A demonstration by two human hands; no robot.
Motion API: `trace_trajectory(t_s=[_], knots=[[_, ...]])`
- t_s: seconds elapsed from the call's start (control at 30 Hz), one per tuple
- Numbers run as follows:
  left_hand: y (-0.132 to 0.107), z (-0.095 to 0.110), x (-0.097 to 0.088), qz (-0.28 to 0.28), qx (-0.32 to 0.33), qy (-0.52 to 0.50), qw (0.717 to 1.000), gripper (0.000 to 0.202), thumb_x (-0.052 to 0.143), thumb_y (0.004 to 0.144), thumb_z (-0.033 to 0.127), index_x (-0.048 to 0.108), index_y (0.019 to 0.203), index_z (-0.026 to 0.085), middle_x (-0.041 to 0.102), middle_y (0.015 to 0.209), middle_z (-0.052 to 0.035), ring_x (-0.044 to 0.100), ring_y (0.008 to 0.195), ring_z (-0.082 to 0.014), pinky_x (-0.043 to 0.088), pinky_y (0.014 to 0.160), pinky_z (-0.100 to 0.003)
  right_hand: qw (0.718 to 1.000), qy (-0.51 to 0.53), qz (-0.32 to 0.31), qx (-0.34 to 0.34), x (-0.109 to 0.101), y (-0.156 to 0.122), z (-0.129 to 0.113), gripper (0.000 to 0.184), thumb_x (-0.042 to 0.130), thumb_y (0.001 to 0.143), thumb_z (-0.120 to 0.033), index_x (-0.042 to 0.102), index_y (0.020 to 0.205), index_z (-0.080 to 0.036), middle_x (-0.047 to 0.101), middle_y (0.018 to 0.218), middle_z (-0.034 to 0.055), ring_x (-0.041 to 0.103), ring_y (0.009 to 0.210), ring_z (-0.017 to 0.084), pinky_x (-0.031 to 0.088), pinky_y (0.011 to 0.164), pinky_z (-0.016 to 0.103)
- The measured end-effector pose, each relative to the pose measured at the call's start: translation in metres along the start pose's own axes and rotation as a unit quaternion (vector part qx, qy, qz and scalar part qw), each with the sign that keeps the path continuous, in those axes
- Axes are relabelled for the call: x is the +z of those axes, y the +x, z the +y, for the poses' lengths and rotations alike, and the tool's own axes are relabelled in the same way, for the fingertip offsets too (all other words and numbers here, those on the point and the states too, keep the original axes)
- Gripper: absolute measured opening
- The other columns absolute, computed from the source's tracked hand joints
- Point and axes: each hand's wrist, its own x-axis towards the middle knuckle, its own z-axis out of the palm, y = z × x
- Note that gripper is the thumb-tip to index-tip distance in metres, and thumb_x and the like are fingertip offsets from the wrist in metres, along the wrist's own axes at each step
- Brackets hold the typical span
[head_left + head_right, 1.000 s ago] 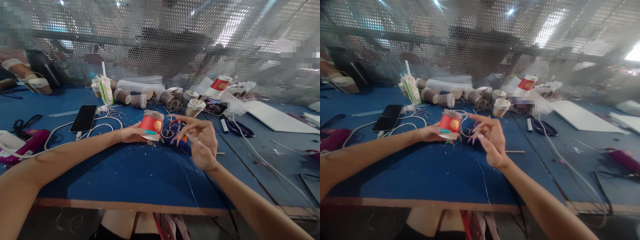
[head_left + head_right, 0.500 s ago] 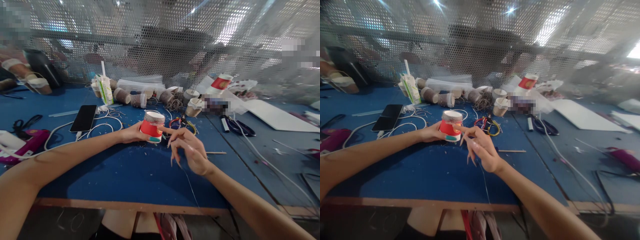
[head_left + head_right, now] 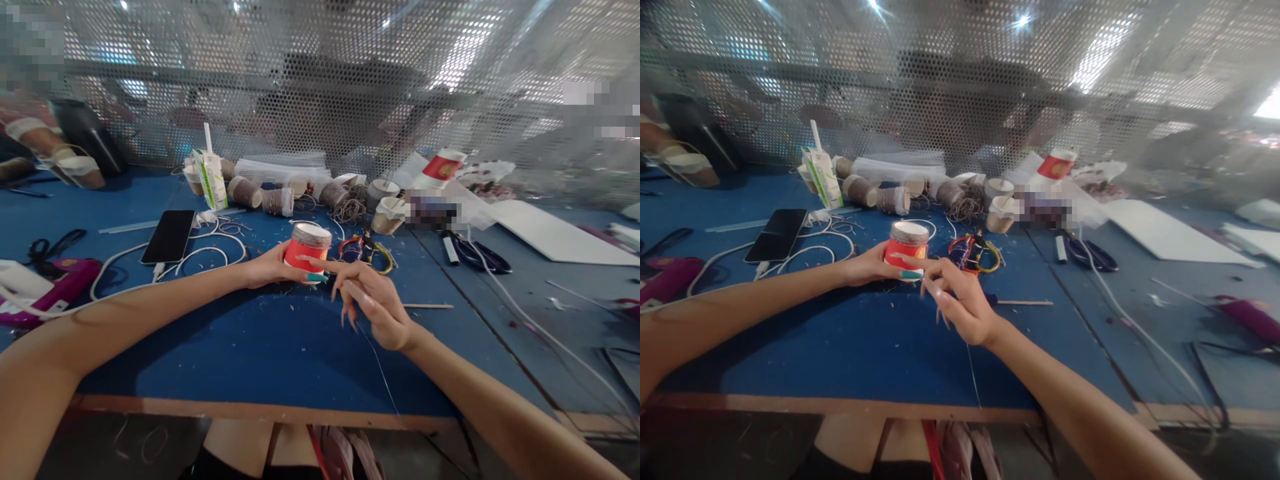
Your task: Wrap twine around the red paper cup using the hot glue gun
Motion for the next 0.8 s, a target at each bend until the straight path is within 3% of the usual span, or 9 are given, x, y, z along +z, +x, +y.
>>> trace_trajectory(t_s=[0.07, 0.13, 0.3, 0.43, 0.5, 0.57, 0.67, 0.8], knots=[[-0.0001, 0.0006, 0.0007, 0.01, -0.004, 0.006, 1.0, 0.069, 0.097, 0.053, 0.024, 0.066, 0.114, 0.016, 0.075, 0.103, -0.0081, 0.072, 0.096, -0.0219, 0.054, 0.094, -0.041, 0.999, -0.008, -0.033, -0.014, 0.0006, -0.0003, 0.0007, 0.031, 0.05, 0.1, -0.051, 0.058, 0.099, -0.022, 0.069, 0.064, -0.0013, 0.053, 0.037, 0.012, 0.047, 0.04, 0.027], [-0.0003, 0.0013, 0.0011, 0.014, -0.013, 0.011, 1.0, 0.067, 0.096, 0.054, 0.024, 0.066, 0.113, 0.015, 0.075, 0.103, -0.0078, 0.071, 0.095, -0.022, 0.054, 0.095, -0.043, 0.999, -0.012, -0.011, -0.027, 0.001, 0.0003, 0.0013, 0.031, 0.05, 0.1, -0.052, 0.058, 0.098, -0.022, 0.064, 0.058, -0.0034, 0.054, 0.037, 0.013, 0.047, 0.04, 0.027], [-0.0017, 0.0033, 0.0019, 0.007, -0.015, -0.004, 1.0, 0.064, 0.096, 0.053, 0.022, 0.066, 0.11, 0.016, 0.074, 0.099, -0.006, 0.071, 0.091, -0.0205, 0.056, 0.094, -0.044, 0.986, -0.005, 0.148, -0.07, 0.0017, 0.0034, 0.0043, 0.038, 0.05, 0.1, -0.048, 0.058, 0.073, -0.023, 0.051, 0.042, -0.0048, 0.046, 0.034, 0.012, 0.042, 0.039, 0.026], [-0.0014, 0.002, 0.0022, -0.011, -0.019, -0.027, 0.999, 0.058, 0.095, 0.057, 0.025, 0.065, 0.106, 0.016, 0.074, 0.095, -0.0061, 0.073, 0.087, -0.0205, 0.057, 0.091, -0.044, 0.96, 0.003, 0.262, -0.1, -0.0015, 0.0049, 0.0079, 0.037, 0.051, 0.099, -0.044, 0.054, 0.069, -0.023, 0.064, 0.054, -0.0003, 0.042, 0.032, 0.01, 0.031, 0.034, 0.025], [-0.0002, 0.0, 0.0025, -0.005, -0.013, -0.028, 1.0, 0.058, 0.095, 0.058, 0.024, 0.064, 0.106, 0.016, 0.074, 0.095, -0.0058, 0.073, 0.085, -0.0201, 0.058, 0.09, -0.044, 0.969, -0.007, 0.225, -0.104, -0.0031, 0.0042, 0.0085, 0.035, 0.05, 0.1, -0.044, 0.054, 0.072, -0.023, 0.068, 0.06, 0.0006, 0.042, 0.033, 0.009, 0.034, 0.036, 0.025], [0.001, -0.002, 0.0028, 0.01, -0.005, -0.031, 0.999, 0.061, 0.095, 0.057, 0.023, 0.063, 0.109, 0.017, 0.074, 0.096, -0.0059, 0.072, 0.085, -0.0201, 0.058, 0.089, -0.044, 0.988, -0.033, 0.119, -0.087, -0.0037, 0.0032, 0.0079, 0.032, 0.048, 0.101, -0.045, 0.056, 0.079, -0.023, 0.068, 0.063, 0.0002, 0.044, 0.034, 0.009, 0.04, 0.039, 0.026], [0.0013, -0.0032, 0.0018, 0.012, 0.009, -0.029, 0.999, 0.065, 0.096, 0.055, 0.021, 0.064, 0.112, 0.016, 0.074, 0.1, -0.007, 0.072, 0.09, -0.0206, 0.056, 0.093, -0.043, 0.995, -0.062, -0.024, -0.069, -0.0035, 0.0031, 0.0063, 0.029, 0.047, 0.103, -0.046, 0.055, 0.088, -0.023, 0.062, 0.059, -0.0026, 0.05, 0.038, 0.011, 0.045, 0.043, 0.027], [-0.0005, -0.0022, -0.0041, -0.054, 0.001, -0.041, 0.998, 0.062, 0.093, 0.061, 0.024, 0.065, 0.115, 0.017, 0.075, 0.102, -0.0081, 0.073, 0.096, -0.0236, 0.054, 0.097, -0.046, 0.997, -0.04, -0.053, -0.048, -0.0059, 0.0051, 0.0069, 0.031, 0.044, 0.103, -0.051, 0.051, 0.091, -0.023, 0.073, 0.086, 0.0043, 0.053, 0.041, 0.009, 0.047, 0.043, 0.028]])
